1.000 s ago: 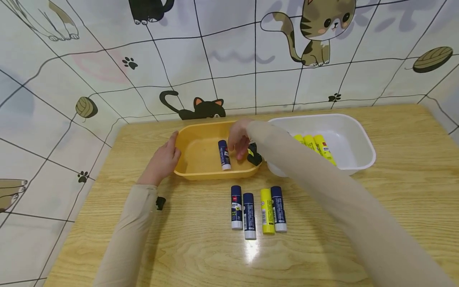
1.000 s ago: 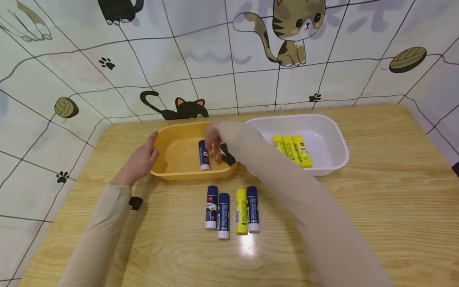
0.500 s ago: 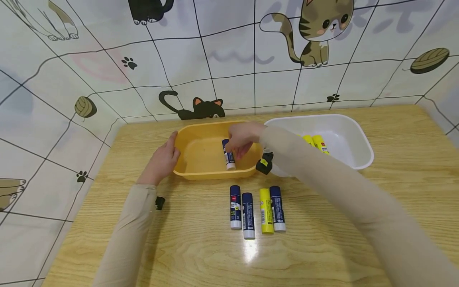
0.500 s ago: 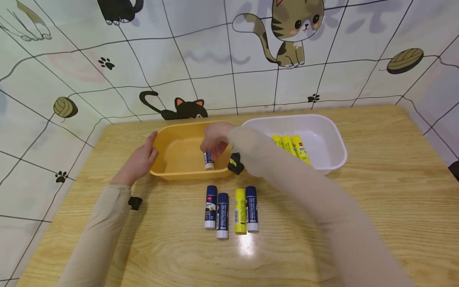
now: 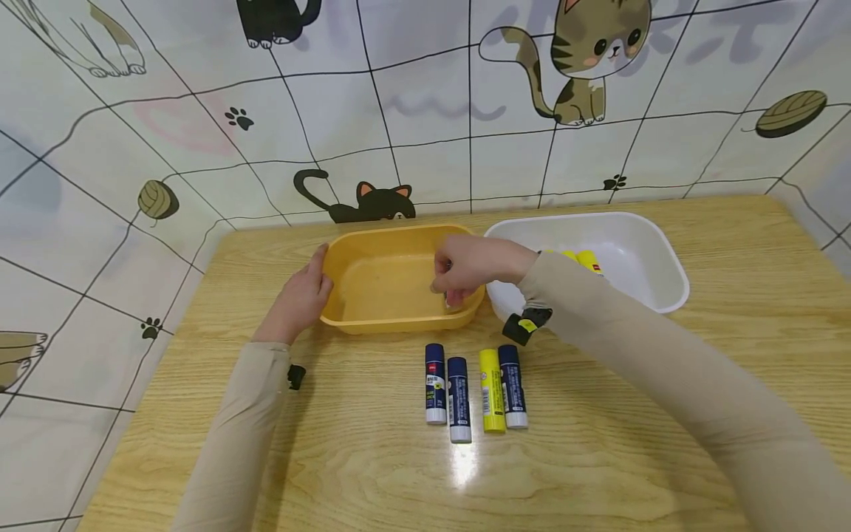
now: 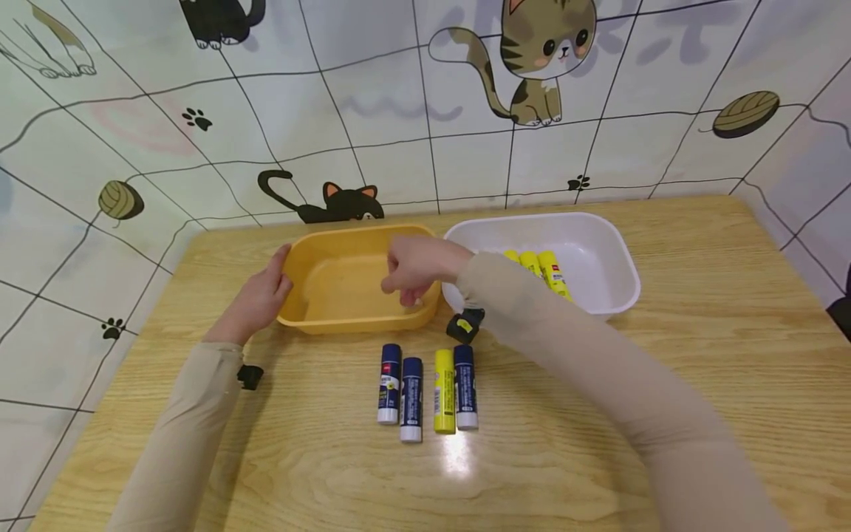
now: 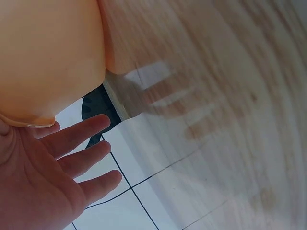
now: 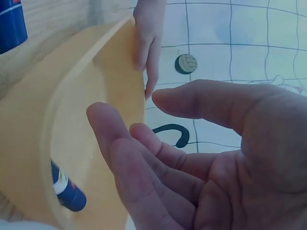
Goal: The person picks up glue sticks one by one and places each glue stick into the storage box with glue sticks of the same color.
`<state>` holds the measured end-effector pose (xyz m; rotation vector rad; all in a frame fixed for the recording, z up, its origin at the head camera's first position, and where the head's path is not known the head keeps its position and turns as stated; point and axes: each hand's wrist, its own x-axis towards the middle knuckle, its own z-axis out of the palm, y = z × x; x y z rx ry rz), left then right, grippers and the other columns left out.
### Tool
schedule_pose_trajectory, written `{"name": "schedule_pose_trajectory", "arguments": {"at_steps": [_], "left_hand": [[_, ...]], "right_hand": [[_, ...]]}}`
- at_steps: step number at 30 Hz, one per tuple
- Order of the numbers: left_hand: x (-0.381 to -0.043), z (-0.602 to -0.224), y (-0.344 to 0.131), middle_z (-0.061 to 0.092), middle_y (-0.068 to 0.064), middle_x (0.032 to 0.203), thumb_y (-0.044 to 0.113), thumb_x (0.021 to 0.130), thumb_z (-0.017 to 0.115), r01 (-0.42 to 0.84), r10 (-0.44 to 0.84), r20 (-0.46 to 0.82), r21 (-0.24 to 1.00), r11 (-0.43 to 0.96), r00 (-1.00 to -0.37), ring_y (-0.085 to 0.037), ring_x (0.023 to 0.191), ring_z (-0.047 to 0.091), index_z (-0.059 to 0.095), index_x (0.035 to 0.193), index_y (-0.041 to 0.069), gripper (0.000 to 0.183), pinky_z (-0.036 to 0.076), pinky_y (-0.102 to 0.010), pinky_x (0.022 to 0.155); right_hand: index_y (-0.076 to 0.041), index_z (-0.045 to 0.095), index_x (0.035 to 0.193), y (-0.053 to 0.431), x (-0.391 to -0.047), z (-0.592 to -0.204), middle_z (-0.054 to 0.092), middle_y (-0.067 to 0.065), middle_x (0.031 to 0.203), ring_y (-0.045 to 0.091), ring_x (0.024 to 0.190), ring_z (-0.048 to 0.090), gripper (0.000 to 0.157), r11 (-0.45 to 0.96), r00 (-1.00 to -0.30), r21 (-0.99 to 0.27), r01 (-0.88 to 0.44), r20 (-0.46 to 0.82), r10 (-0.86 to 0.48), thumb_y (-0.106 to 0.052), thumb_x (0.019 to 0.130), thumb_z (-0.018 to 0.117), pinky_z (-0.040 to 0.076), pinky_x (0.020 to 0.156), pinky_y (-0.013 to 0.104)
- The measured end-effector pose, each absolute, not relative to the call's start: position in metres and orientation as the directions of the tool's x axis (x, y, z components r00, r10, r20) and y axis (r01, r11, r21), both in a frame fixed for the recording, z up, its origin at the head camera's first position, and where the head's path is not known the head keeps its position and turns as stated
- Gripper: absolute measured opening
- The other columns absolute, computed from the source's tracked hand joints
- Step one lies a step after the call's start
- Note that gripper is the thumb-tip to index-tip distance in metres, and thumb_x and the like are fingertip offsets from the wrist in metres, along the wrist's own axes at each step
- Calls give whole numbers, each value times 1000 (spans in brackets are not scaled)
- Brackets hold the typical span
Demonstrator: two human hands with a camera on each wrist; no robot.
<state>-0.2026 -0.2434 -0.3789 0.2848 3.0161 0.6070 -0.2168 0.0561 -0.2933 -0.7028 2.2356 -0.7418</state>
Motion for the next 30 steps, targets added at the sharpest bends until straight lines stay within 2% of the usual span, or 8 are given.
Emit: {"name": "schedule_pose_trajectory", "arguments": {"at_steps": [10,13,18,25,30], "left_hand": [[-201,-377,-243,47,-33,133,9,99,33,162,188,-29,394,905,-982,-42,107,53,15,151,-4,57,36,-52,101],[-202,-378,-243,45,-33,136,10,99,33,156,185,-36,398,904,-982,-42,110,53,15,151,-4,57,36,-52,102],[-202,-380,-245,44,-33,137,12,99,31,155,187,-44,401,903,-981,-43,110,53,14,152,-3,57,37,-53,100],[-202,-380,-245,50,-34,127,11,99,31,169,197,-32,395,903,-980,-41,97,54,14,151,-3,57,40,-53,95],[-202,-378,-244,46,-35,132,12,98,30,156,190,-49,393,906,-981,-43,104,54,13,152,-3,58,38,-54,97]], "right_hand": [[-3,57,83,80,-198,-294,68,7,78,19,73,67,16,673,-645,-684,-280,-385,-660,-16,94,59,53,74,38],[-4,57,84,88,-192,-295,68,8,79,19,73,66,15,673,-651,-689,-268,-385,-654,-15,94,59,53,72,36],[-6,57,85,100,-181,-299,67,5,76,19,73,63,14,689,-655,-677,-261,-400,-641,-15,94,58,46,64,28],[-8,56,83,114,-166,-307,65,2,72,19,69,61,12,671,-629,-685,-283,-395,-669,-14,92,59,43,61,28],[-9,56,83,122,-158,-316,63,0,69,18,66,58,12,681,-620,-675,-282,-414,-667,-16,91,62,40,60,28]]}}
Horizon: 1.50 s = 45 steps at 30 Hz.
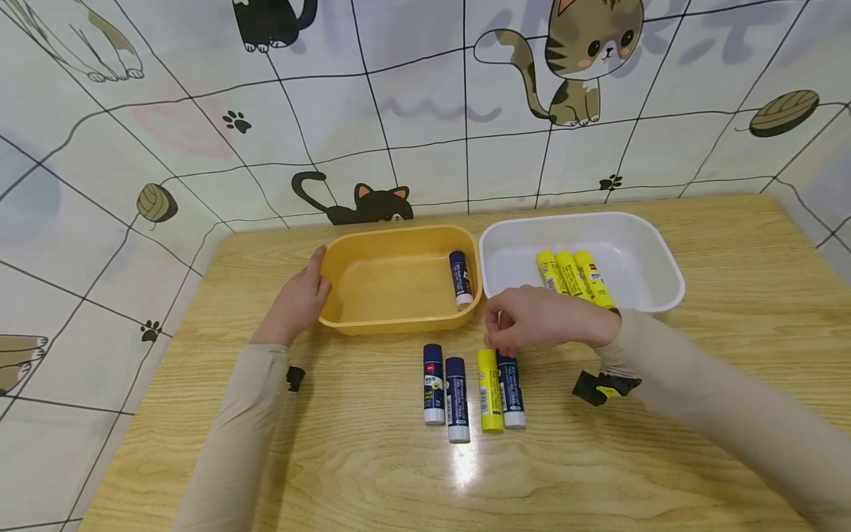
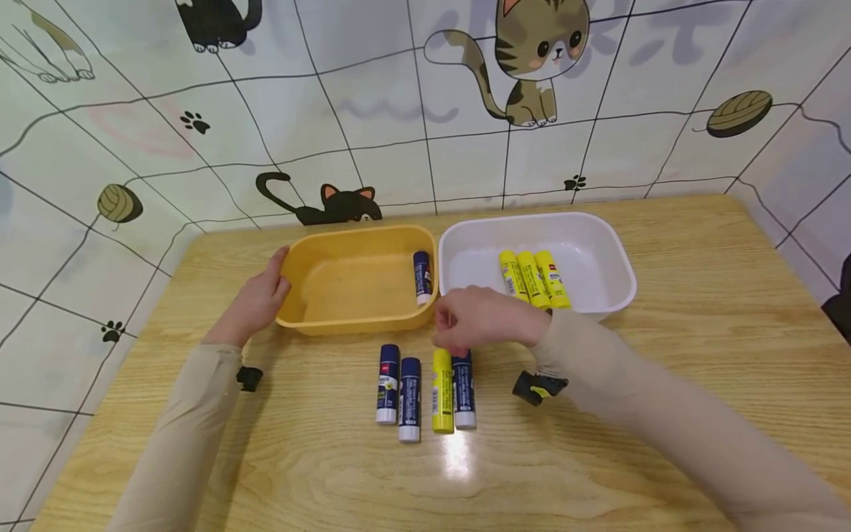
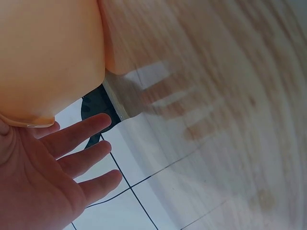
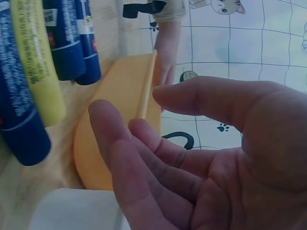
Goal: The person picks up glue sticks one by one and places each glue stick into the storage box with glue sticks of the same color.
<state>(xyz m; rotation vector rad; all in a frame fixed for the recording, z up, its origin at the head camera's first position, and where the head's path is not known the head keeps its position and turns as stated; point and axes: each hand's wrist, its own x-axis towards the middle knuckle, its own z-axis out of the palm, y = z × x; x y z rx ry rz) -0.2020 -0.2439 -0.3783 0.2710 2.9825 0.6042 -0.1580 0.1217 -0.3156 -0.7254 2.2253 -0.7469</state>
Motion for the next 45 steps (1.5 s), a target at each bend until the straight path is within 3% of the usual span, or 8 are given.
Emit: {"name": "schedule_pose_trajectory", "arguments": {"at_steps": [7,14,20,28,38,45], "left_hand": [[-203,-378,-243,44,-34,137,12,99,30,148,182,-55,387,910,-982,-43,110,53,13,152,-2,57,37,-53,99],[-204,-380,-245,44,-33,137,12,99,30,144,183,-66,384,912,-981,-41,106,53,12,152,-2,58,38,-53,98],[-203,-379,-244,43,-33,137,13,99,30,137,178,-70,389,911,-982,-42,109,52,11,152,-1,58,37,-53,99],[-203,-380,-244,45,-32,135,13,99,30,137,176,-67,387,912,-982,-42,107,52,11,152,0,58,38,-53,98],[-204,-380,-245,45,-32,136,13,100,30,138,180,-69,395,908,-981,-40,102,52,11,153,0,58,38,-52,96],[-204,-381,-245,44,-32,137,13,99,30,135,177,-70,396,908,-982,-41,106,52,11,153,0,58,37,-53,98]], "right_hand": [[-12,58,82,132,-151,-326,59,-3,71,12,63,51,10,658,-602,-682,-318,-391,-696,-16,89,65,40,59,27],[-11,61,87,141,-145,-342,60,-8,81,10,75,56,7,522,-530,-750,-406,-271,-803,-7,87,66,51,69,27],[-12,62,89,140,-141,-347,60,-9,83,8,78,58,13,471,-491,-753,-460,-226,-841,-2,85,68,52,72,27],[-20,64,88,138,-136,-353,58,-16,86,8,81,54,23,363,-373,-558,-747,-101,-922,-7,76,78,49,75,26],[-21,65,97,140,-136,-360,59,-12,102,7,93,52,22,359,-327,-495,-791,-154,-932,-8,81,75,49,84,26],[-19,65,103,140,-137,-367,59,-7,106,11,96,52,25,213,-203,-292,-932,-67,-977,-5,82,71,47,86,25]]}}
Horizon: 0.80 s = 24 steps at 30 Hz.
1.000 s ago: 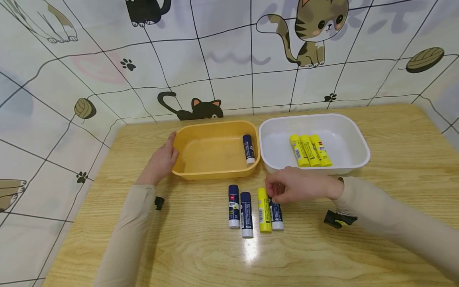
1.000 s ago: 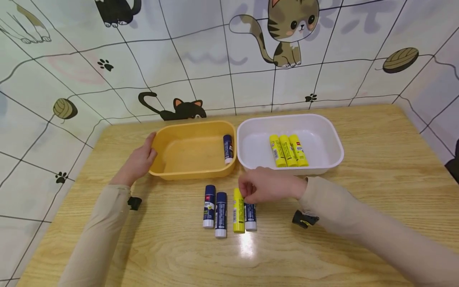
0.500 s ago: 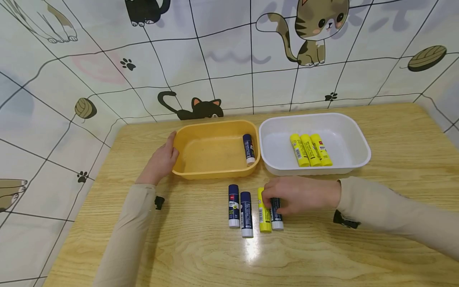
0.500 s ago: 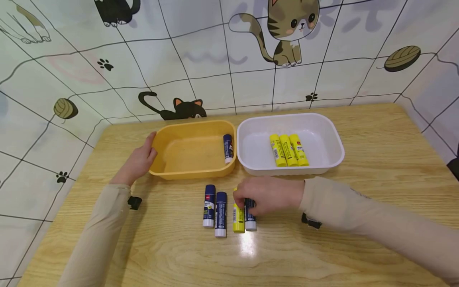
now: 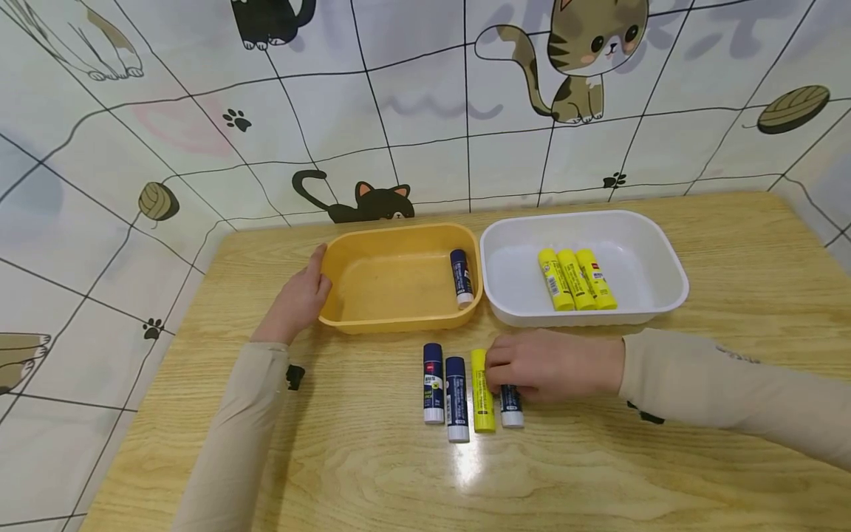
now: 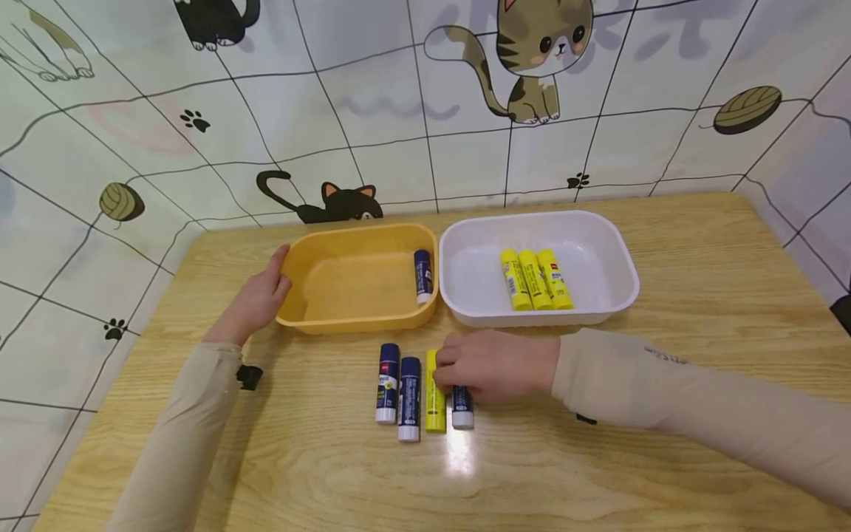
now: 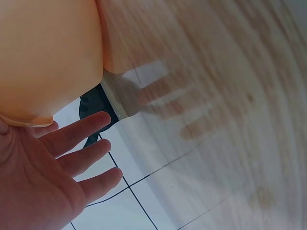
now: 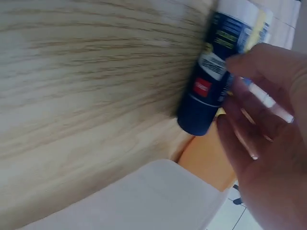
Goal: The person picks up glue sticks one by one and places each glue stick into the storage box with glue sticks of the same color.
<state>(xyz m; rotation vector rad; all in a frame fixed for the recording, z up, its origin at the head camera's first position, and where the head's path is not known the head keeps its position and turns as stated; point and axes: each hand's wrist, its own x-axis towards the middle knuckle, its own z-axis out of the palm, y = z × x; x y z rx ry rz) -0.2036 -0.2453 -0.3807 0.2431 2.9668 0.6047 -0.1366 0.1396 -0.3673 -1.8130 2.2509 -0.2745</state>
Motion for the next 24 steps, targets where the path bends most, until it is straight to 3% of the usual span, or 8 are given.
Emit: {"name": "schedule_pose_trajectory", "arguments": {"at_steps": [5,12,24], "left_hand": [[-203,-380,-245,46,-33,134,12,99,30,143,182,-62,400,905,-981,-41,106,52,12,152,-1,58,37,-53,98],[-203,-382,-245,47,-32,133,12,99,31,154,185,-42,398,904,-982,-41,104,53,14,152,-1,57,38,-53,97],[-203,-382,-245,55,-34,118,11,99,31,160,187,-31,396,904,-982,-39,94,53,14,152,-2,57,41,-53,92]], "right_hand": [[-19,63,112,140,-135,-371,59,-2,113,15,104,54,28,143,-136,-113,-983,-66,-989,-10,87,70,46,94,31],[-21,61,122,140,-139,-375,60,0,122,16,113,54,35,121,-120,-4,-993,-119,-986,-13,89,69,43,99,34],[-20,62,119,141,-142,-380,61,-1,121,17,112,55,33,97,-100,38,-995,-89,-991,-11,88,69,43,98,34]]}}
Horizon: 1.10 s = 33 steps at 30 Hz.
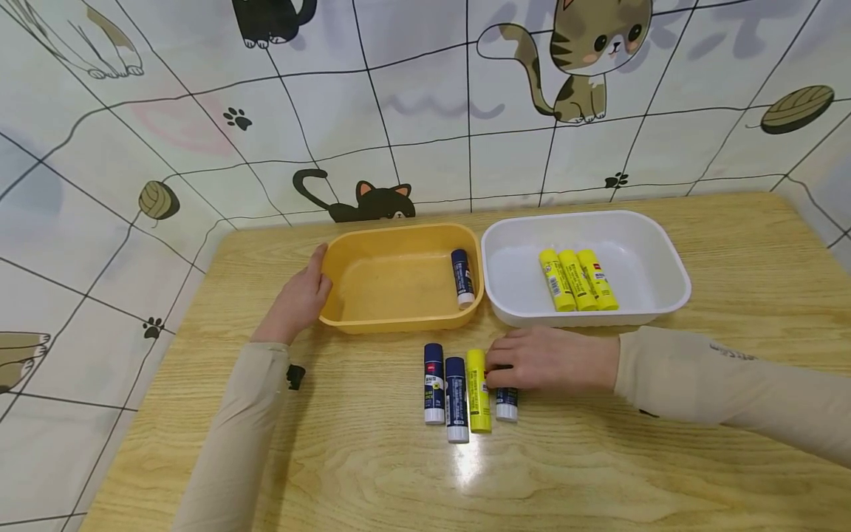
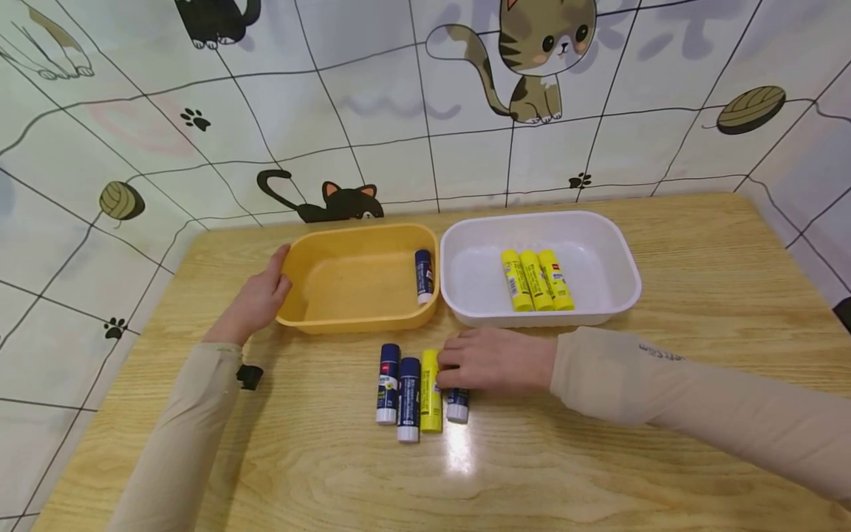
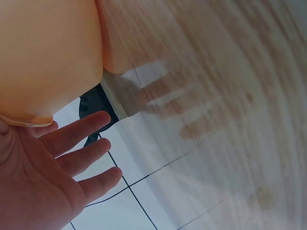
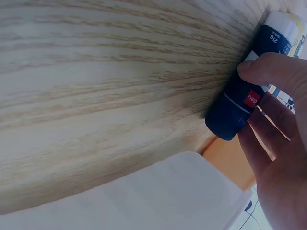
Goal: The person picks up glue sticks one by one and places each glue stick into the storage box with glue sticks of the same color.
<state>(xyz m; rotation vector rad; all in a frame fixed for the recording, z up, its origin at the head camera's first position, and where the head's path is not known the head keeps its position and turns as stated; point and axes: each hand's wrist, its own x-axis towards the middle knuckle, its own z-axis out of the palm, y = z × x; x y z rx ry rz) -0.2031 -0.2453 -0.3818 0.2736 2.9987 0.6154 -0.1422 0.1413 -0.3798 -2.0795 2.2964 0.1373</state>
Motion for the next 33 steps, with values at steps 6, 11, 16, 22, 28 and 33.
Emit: {"name": "schedule_pose_trajectory", "arguments": {"at_steps": [6,11,16,22,28,33], "left_hand": [[-202,-382,-246,52,-34,123,11,99,31,164,193,-33,400,902,-981,-39,94,53,13,152,-2,57,40,-53,92],[-203,-382,-246,54,-33,120,13,100,31,151,185,-47,406,901,-982,-39,93,52,12,153,0,58,41,-52,90],[-203,-382,-246,47,-33,132,12,100,31,148,184,-49,411,900,-982,-42,104,52,12,153,0,58,39,-53,95],[-205,-381,-246,34,-30,146,11,99,31,150,186,-45,423,894,-982,-44,125,43,12,152,-2,58,32,-53,104],[-204,-381,-246,28,-28,150,10,99,31,155,187,-38,418,895,-982,-44,134,31,13,152,-3,57,24,-52,110],[-204,-382,-246,28,-28,150,9,99,31,166,193,-24,409,897,-981,-43,136,30,14,152,-3,57,23,-52,110]], "right_hand": [[-21,63,118,142,-143,-378,62,-1,120,18,112,56,32,87,-93,63,-994,-102,-990,-12,88,69,44,98,35],[-21,64,117,144,-143,-378,62,-2,118,17,110,57,31,80,-87,78,-994,-89,-992,-13,88,69,45,96,34],[-22,64,117,145,-142,-375,62,-2,117,16,109,57,31,79,-84,74,-994,-78,-993,-14,88,69,46,94,33],[-21,64,115,141,-138,-366,62,-3,116,15,108,57,29,74,-78,68,-995,-59,-995,-14,87,70,47,93,33],[-19,65,112,135,-134,-358,63,-3,114,15,106,57,26,57,-59,102,-993,-21,-998,-15,87,70,48,91,31],[-19,66,110,129,-134,-353,64,-3,111,15,104,58,24,51,-50,140,-989,10,-999,-16,87,70,48,89,30]]}}
